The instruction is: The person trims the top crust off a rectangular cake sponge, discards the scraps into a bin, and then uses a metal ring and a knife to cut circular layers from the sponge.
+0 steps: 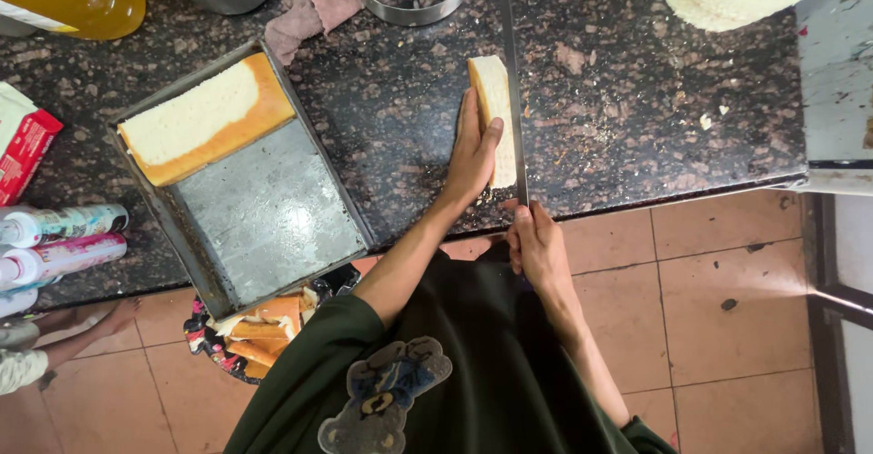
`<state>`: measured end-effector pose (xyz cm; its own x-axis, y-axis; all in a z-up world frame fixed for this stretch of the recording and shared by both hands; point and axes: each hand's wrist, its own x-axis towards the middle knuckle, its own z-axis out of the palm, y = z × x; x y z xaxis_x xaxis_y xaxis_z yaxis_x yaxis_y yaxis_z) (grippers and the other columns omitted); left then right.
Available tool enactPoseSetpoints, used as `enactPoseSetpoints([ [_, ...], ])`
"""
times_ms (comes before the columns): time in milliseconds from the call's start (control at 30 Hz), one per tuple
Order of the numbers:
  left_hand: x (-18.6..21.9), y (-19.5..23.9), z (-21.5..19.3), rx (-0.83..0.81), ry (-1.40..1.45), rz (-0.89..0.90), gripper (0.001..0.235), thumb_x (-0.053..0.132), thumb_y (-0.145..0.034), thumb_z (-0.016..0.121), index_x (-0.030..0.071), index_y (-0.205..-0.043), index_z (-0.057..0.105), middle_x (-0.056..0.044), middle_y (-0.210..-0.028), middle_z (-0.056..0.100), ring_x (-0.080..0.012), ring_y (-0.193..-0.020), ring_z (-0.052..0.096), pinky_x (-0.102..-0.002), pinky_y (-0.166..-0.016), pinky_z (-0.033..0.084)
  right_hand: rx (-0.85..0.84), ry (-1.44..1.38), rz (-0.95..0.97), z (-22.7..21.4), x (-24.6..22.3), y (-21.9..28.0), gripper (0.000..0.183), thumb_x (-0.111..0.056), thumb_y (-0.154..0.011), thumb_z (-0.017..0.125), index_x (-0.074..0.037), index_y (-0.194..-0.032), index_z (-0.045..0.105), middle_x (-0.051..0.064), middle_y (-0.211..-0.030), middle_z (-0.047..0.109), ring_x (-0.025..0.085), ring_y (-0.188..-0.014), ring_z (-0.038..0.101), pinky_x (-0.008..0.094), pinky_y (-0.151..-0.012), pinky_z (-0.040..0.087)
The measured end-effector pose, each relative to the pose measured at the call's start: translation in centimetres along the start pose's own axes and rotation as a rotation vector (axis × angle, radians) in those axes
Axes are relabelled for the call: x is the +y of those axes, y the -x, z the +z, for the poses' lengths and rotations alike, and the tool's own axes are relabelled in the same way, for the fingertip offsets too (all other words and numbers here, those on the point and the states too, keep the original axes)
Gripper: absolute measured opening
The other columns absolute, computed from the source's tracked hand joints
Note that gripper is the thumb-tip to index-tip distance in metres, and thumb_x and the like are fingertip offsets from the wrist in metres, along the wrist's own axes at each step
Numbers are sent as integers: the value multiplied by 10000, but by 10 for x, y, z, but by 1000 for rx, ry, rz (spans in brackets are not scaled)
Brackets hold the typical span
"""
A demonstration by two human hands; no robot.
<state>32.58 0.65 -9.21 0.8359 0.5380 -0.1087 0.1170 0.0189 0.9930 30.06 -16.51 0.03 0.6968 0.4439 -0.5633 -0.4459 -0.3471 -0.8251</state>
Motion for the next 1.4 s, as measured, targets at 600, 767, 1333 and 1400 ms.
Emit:
enactPoseSetpoints([
  [600,-4,3,7,18,-22,8,691,243,-1086,388,-64,-1622,78,-267,-1716,81,-361,-1602,120,-417,-1292,172,2,167,-2,5,-15,5,341,-272,-1074,441,-14,-1218,612,-11,-628,487,71,-468,462,276,-403,411],
  [767,-6,4,8,13,-20,0,674,236,-1103,369,-68,-1625,69,-263,-1723,61,-354,-1611,86,-408,-1302,138,7,188,-15,2,-9,9,353,-283,-1072,441,-29,-1239,622,1,-610,479,85,-449,446,286,-404,391],
  [1333,-11,4,8,11,-14,20,701,298,-1099,360,-59,-1627,68,-260,-1727,61,-363,-1615,82,-414,-1304,138,29,286,-29,6,-36,-9,335,-303,-1063,466,2,-1050,604,28,-536,525,137,-413,487,329,-391,390],
  [1400,-10,5,9,0,-11,1,704,305,-1099,349,-55,-1627,54,-257,-1728,42,-363,-1613,67,-413,-1301,129,34,280,-21,3,-29,12,327,-304,-1054,472,-7,-1063,610,35,-526,526,141,-412,478,339,-392,376],
])
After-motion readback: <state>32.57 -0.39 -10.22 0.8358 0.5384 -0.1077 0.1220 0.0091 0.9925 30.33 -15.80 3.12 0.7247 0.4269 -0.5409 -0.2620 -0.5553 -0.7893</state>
